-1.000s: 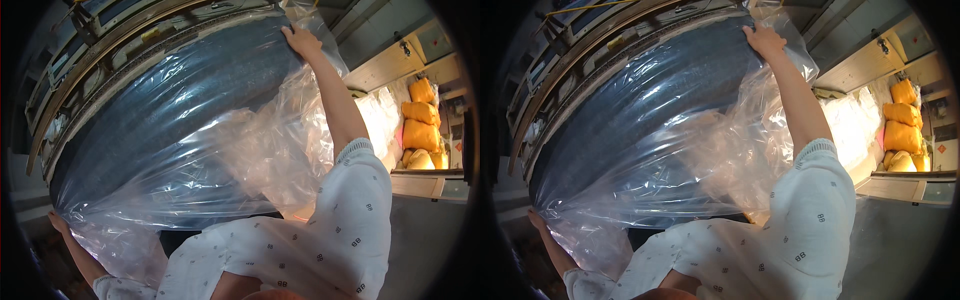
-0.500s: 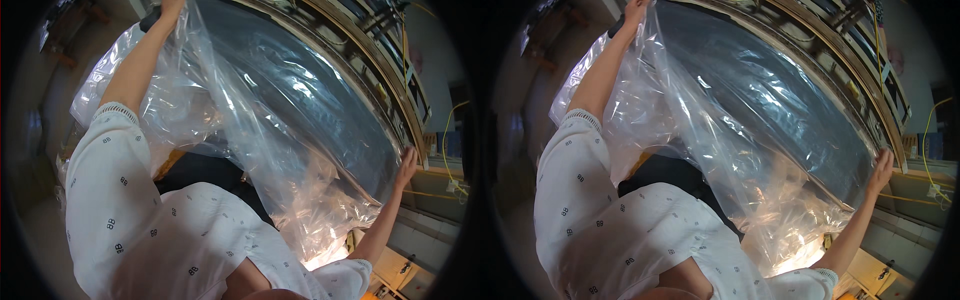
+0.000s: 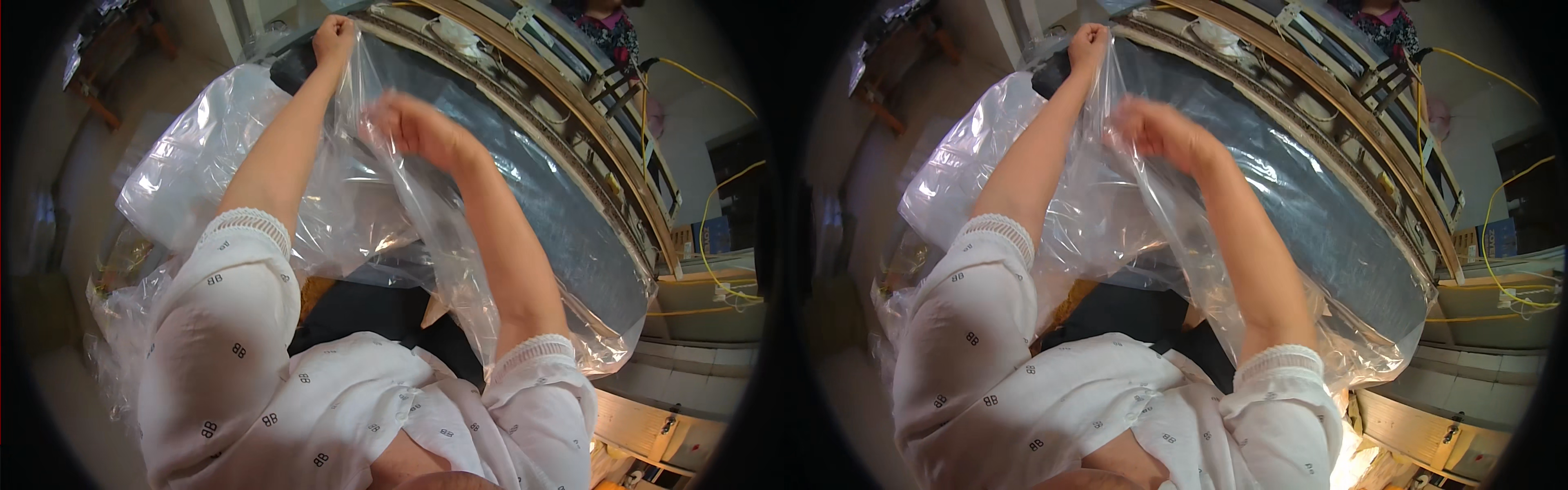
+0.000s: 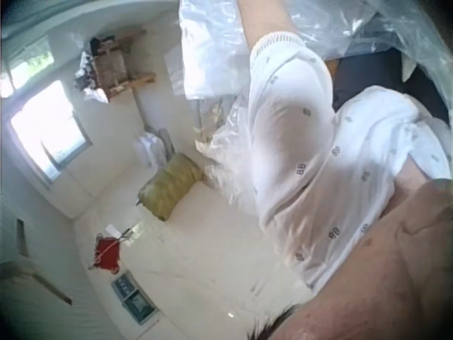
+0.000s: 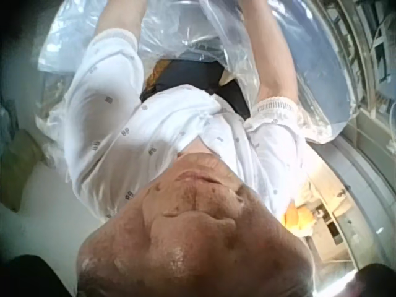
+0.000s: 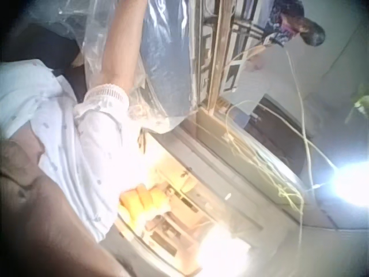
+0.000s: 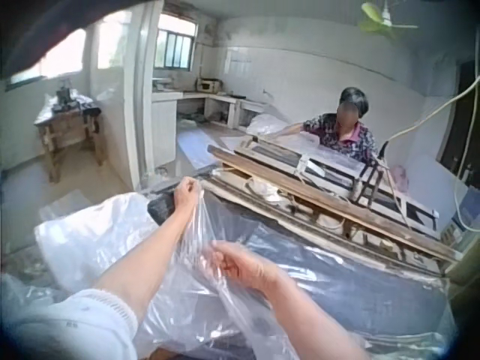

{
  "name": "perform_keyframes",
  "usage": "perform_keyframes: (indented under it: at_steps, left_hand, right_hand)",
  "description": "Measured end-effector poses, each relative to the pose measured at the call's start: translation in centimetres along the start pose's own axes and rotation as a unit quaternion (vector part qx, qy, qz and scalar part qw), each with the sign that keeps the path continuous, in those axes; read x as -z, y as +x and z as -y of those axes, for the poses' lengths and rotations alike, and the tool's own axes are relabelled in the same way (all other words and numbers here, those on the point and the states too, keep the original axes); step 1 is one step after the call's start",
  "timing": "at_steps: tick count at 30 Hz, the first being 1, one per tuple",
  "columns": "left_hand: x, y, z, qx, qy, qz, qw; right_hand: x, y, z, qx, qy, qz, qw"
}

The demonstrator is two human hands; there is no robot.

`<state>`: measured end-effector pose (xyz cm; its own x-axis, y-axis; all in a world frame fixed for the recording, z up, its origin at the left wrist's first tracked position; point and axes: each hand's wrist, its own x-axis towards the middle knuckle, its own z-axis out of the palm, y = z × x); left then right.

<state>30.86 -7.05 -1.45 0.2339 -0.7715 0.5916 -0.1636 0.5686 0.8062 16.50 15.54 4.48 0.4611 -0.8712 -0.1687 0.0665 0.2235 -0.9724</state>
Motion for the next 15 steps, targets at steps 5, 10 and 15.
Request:
perform_keyframes:
  at_steps: [5, 10, 15]
  left_hand:
    - [1.2, -0.4, 0.7, -0.014, 0.104, -0.015, 0.994]
    - [-0.2, 0.8, 1.7, -0.103, 0.107, 0.068, 0.987]
    - [0.7, 4.4, 8.2, -0.076, 0.134, 0.044, 0.987]
  right_hand:
    - [-5.8, -14.1, 2.3, -0.144, -0.164, 0.227, 0.949]
    - [-6.3, -30.2, 8.6, 0.328, 0.173, -0.383, 0.846]
    - [-6.3, -31.9, 1.0, 0.316, -0.163, -0.546, 0.759]
